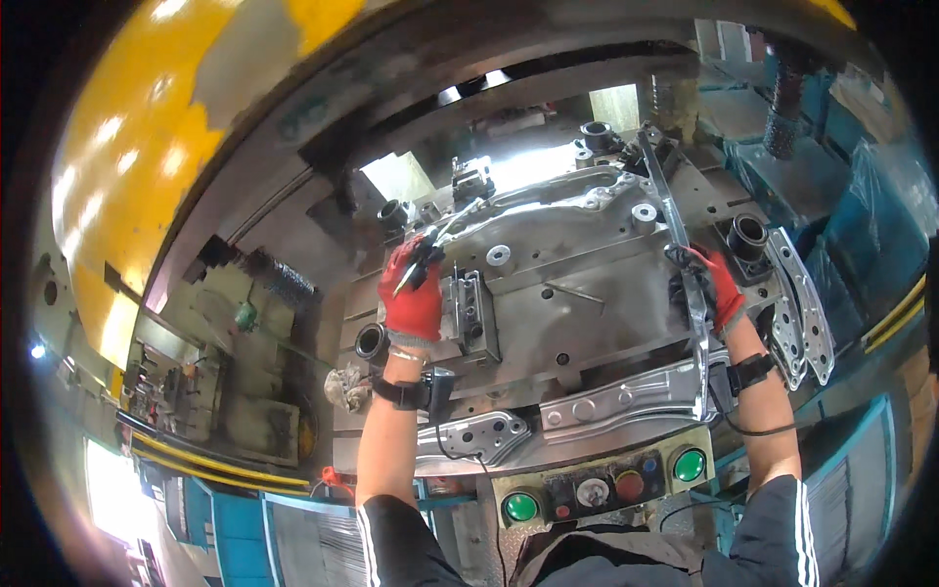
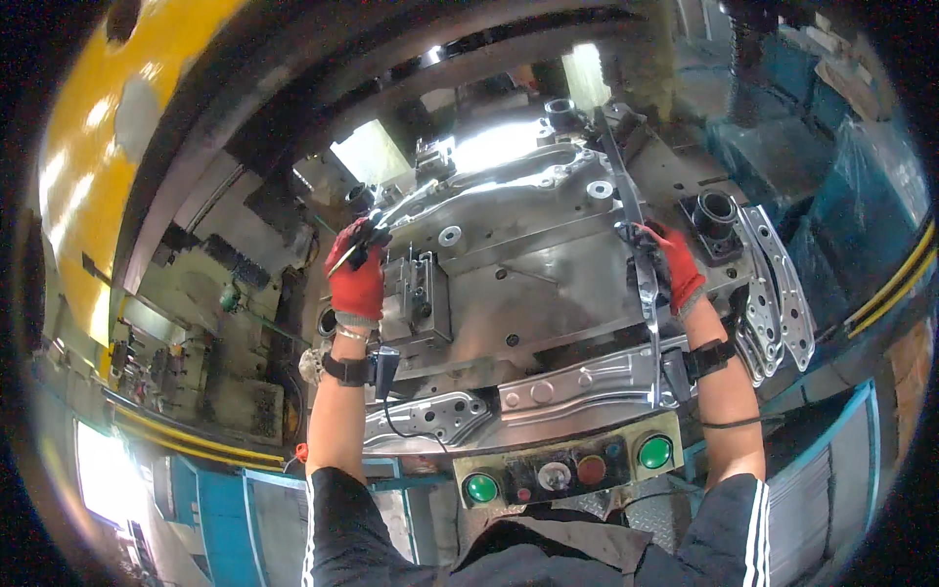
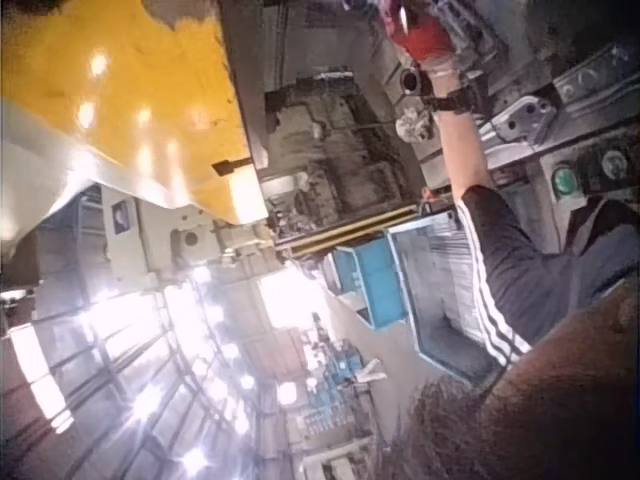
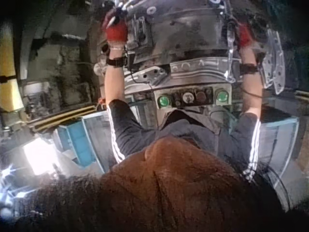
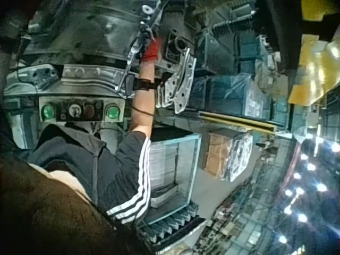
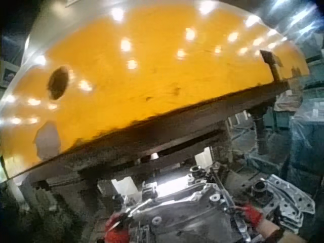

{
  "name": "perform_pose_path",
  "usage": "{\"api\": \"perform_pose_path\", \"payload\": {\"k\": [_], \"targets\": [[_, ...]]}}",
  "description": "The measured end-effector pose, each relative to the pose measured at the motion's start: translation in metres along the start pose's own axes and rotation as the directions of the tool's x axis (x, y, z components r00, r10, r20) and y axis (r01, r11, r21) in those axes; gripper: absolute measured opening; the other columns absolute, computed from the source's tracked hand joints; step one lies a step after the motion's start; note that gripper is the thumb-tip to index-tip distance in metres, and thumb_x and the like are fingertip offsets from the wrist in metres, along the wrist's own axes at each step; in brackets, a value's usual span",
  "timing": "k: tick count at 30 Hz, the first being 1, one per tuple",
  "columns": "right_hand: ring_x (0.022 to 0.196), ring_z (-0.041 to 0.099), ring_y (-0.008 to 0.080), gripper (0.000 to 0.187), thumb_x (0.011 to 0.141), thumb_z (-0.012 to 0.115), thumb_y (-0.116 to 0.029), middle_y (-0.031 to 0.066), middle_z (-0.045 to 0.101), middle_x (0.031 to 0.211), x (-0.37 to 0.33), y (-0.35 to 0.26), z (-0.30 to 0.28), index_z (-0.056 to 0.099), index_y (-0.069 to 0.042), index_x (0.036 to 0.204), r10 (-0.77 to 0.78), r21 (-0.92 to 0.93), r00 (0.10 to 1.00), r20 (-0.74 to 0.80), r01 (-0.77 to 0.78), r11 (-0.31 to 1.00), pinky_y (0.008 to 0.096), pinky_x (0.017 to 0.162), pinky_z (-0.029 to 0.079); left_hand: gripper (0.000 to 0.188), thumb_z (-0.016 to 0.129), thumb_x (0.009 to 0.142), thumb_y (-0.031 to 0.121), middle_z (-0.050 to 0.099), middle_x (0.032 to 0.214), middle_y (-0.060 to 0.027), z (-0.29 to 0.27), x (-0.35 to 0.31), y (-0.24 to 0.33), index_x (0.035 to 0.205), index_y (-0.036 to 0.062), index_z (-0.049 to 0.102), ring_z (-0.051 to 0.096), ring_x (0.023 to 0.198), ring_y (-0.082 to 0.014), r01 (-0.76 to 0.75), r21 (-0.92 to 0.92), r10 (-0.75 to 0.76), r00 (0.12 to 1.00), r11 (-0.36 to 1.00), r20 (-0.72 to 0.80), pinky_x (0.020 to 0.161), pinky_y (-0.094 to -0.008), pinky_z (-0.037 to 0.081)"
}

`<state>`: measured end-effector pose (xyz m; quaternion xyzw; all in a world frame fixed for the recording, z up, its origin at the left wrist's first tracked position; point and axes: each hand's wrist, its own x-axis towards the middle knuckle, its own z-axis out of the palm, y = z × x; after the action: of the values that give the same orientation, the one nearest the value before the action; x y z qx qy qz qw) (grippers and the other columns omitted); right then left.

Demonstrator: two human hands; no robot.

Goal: Operating a large metal stamping press, loading parts, and transferring stamped components into storage bins.

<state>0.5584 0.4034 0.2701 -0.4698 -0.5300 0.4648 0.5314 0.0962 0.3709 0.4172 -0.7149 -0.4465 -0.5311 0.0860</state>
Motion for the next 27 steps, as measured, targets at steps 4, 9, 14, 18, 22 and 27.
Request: {"api": "perform_pose_path", "payload": {"k": [4,9,14,18,22,27], "targets": [[0.077,0.062,0.0152,0.027,0.094,0.053,-0.018,0.0066,0.066,0.091,-0.002,0.004,0.004,0.063,-0.001,0.112,-0.015,0.126,1.0,-0.015,0.017,0.992,0.0285,0.071,0.049,0.029,0.064,0.078,-0.003,0.068,0.105,-0.0093,0.003,-0.007,0.003,0.107,0.0004,0.064,0.064,0.096,-0.0175,0.008,0.055,-0.012,0.998,0.998,0.065,0.087,-0.0307,0.05],[0.052,0.061,0.0162,0.026,0.09,0.062,-0.028,0.0062,0.062,0.068,-0.017,-0.03,0.029,0.064,-0.006,0.103,0.074,0.322,0.997,0.008,-0.073,0.944,0.0288,0.046,0.05,0.026,0.06,0.083,-0.005,0.067,0.106,-0.0088,0.021,-0.007,-0.02,0.108,0.0004,0.064,0.063,0.095,-0.0156,0.112,-0.041,-0.106,0.988,0.993,0.114,0.085,-0.0297,0.052],[0.052,0.061,0.017,0.026,0.092,0.059,-0.028,0.0057,0.061,0.068,-0.004,0.001,0.011,0.062,-0.007,0.107,0.041,0.346,0.998,-0.042,-0.024,0.938,0.0296,0.047,0.052,0.025,0.061,0.086,-0.003,0.067,0.104,-0.0083,0.039,0.012,-0.03,0.11,0.0007,0.062,0.063,0.093,-0.0153,0.283,-0.493,-0.26,0.959,0.823,0.117,0.083,-0.0308,0.054],[0.052,0.061,0.0169,0.025,0.094,0.055,-0.027,0.0046,0.06,0.068,-0.022,-0.037,0.025,0.062,-0.007,0.108,0.225,0.482,0.974,0.026,-0.209,0.851,0.0304,0.049,0.053,0.024,0.064,0.087,0.001,0.067,0.1,-0.0072,0.034,0.011,-0.043,0.111,0.0,0.061,0.063,0.087,-0.0139,0.2,-0.214,-0.189,0.98,0.956,0.068,0.078,-0.031,0.055],[0.053,0.061,0.0163,0.024,0.094,0.055,-0.027,0.0038,0.06,0.068,-0.016,-0.021,0.019,0.062,-0.008,0.108,0.078,0.395,0.996,0.042,-0.088,0.915,0.0299,0.048,0.051,0.023,0.064,0.088,0.004,0.067,0.1,-0.007,0.046,0.013,-0.049,0.111,-0.0006,0.061,0.063,0.086,-0.0134,0.187,-0.265,-0.167,0.981,0.946,0.094,0.077,-0.0304,0.053],[0.056,0.06,0.013,0.026,0.093,0.057,-0.029,0.0028,0.061,0.072,-0.019,-0.039,0.03,0.064,-0.007,0.105,0.065,0.355,0.998,0.003,-0.061,0.933,0.0273,0.05,0.049,0.024,0.055,0.09,0.002,0.066,0.103,-0.0067,0.029,0.016,0.001,0.114,-0.0001,0.06,0.062,0.091,-0.0152,0.346,-0.2,-0.324,0.936,0.917,0.136,0.083,-0.0315,0.052]]}}
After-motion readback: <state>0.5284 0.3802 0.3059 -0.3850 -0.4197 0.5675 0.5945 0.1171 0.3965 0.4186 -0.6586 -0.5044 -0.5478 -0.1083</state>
